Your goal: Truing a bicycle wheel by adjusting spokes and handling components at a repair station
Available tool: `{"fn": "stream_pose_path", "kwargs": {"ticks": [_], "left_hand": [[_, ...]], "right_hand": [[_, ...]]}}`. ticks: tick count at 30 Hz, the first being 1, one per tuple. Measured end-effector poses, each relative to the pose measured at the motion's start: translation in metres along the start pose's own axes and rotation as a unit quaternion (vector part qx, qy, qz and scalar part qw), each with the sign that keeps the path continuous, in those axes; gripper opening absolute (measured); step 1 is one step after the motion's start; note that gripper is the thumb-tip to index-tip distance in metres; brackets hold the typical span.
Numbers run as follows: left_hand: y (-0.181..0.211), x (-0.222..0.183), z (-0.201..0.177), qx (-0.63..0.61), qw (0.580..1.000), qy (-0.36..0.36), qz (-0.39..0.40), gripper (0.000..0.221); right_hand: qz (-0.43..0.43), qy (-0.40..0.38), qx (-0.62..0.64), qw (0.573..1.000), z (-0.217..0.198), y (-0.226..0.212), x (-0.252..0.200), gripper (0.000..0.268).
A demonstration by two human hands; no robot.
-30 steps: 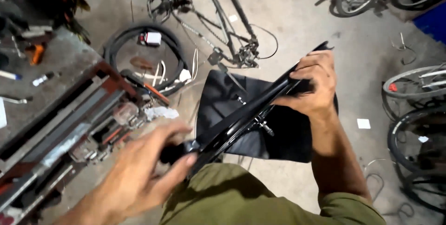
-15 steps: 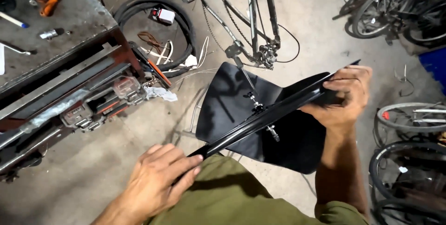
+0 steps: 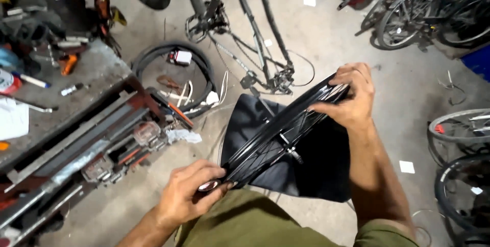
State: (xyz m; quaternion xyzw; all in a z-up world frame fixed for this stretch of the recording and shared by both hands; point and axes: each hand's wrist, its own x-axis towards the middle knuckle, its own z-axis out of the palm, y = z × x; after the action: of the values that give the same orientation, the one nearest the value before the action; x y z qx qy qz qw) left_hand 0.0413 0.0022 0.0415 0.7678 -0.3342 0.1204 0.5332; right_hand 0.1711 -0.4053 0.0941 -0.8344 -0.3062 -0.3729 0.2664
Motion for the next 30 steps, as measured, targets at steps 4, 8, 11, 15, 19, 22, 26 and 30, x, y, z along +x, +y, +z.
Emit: {"fn": "stream_pose_path", "kwargs": {"ticks": [4, 8, 11, 15, 19, 22, 26, 30], "left_hand": [[0.02, 0.066, -0.014, 0.051, 0.991, -0.126, -0.004, 0.024], [0.031, 0.129, 0.0, 0.022, 0.989, -0.138, 0.04, 0.024], [0.03, 0.155, 0.021, -0.011, 0.989, -0.146, -0.008, 0.026], [0.038, 0.162, 0.026, -0.02, 0.992, -0.117, -0.041, 0.034], [0.05, 0.163, 0.02, -0.093, 0.991, -0.09, -0.038, 0.04], [0.061, 0.157, -0.002, -0.099, 0.984, -0.124, -0.086, 0.053], [0.066, 0.12, -0.037, -0.102, 0.976, -0.136, -0.137, 0.05], [0.03, 0.058, -0.044, -0.044, 0.978, -0.174, -0.106, 0.042]], "right_hand": [[0.11, -0.042, 0.019, 0.993, -0.013, 0.033, -0.006, 0.065], [0.042, -0.105, -0.062, 0.992, -0.012, -0.031, 0.026, 0.072], [-0.095, -0.124, -0.058, 0.986, 0.012, -0.083, 0.024, 0.057], [-0.115, -0.047, -0.061, 0.99, 0.021, -0.084, 0.013, 0.041], [-0.095, -0.006, -0.01, 0.995, 0.027, -0.067, -0.004, 0.05], [-0.088, 0.027, 0.032, 0.995, 0.024, -0.071, 0.002, 0.053], [-0.061, 0.034, 0.05, 0.996, 0.019, -0.077, 0.001, 0.052], [-0.117, 0.022, 0.007, 0.993, 0.014, -0.08, 0.006, 0.059]]}}
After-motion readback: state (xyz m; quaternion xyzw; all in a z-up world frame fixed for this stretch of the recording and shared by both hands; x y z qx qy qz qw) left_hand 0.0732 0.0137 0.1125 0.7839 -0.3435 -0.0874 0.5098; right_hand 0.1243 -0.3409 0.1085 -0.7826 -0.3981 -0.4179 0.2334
